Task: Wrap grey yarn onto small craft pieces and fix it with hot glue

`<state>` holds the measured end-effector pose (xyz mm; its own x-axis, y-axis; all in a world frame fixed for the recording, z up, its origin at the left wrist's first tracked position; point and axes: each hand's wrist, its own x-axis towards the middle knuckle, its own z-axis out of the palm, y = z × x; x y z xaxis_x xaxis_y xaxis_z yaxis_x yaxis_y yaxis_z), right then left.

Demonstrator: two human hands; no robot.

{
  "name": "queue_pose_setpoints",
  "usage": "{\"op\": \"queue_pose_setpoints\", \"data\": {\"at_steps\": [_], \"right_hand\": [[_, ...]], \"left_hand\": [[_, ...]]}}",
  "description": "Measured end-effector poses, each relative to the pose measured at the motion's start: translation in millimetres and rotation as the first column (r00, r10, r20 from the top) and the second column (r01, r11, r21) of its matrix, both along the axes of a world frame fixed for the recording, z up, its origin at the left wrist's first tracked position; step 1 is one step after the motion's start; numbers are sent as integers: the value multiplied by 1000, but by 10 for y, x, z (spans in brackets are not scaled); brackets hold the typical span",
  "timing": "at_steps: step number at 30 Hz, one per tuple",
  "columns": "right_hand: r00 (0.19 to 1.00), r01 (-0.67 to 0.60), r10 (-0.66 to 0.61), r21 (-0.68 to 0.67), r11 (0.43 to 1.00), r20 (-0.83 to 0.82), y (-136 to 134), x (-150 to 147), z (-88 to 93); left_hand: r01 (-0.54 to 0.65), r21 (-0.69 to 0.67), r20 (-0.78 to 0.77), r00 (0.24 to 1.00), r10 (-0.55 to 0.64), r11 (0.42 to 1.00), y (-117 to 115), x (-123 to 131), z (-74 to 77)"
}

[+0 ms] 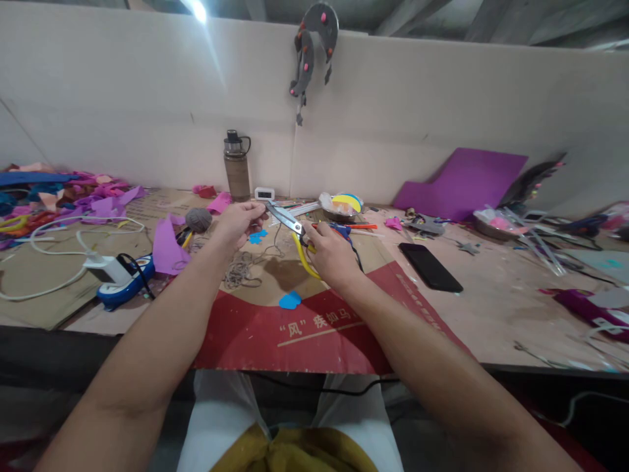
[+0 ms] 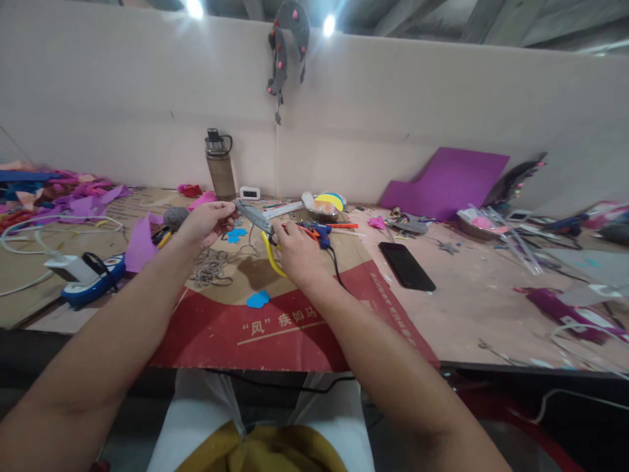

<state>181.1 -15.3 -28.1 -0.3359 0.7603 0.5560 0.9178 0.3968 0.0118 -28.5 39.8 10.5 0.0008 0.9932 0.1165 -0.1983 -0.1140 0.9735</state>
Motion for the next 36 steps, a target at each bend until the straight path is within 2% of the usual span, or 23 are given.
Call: {"op": "queue_pose_setpoints", "data": {"at_steps": [17, 23, 28, 31, 33, 36], "right_hand": [[995, 70, -69, -19, 997, 66, -62, -19, 66], [999, 36, -37, -46, 998, -15, -70, -6, 61], [955, -61, 7, -175, 983, -296, -8, 32, 45], [892, -134, -27, -322, 937, -450, 65, 59, 33], [891, -117, -80, -396, 911, -448, 94, 68, 16], [958, -24, -92, -395, 918, -272, 79, 65, -20]], "left_hand": [[-34, -26, -28, 999, 33, 999, -26, 21, 18], [-28, -11, -67, 997, 28, 1000, 19, -5, -20], [-69, 23, -83, 994, 71, 997, 39, -25, -36], [-80, 31, -65, 994, 82, 996, 19, -18, -20], [-72, 38, -43, 996, 73, 997, 3, -5, -14], [-30, 44, -12, 999, 30, 999, -24, 24, -12]]}}
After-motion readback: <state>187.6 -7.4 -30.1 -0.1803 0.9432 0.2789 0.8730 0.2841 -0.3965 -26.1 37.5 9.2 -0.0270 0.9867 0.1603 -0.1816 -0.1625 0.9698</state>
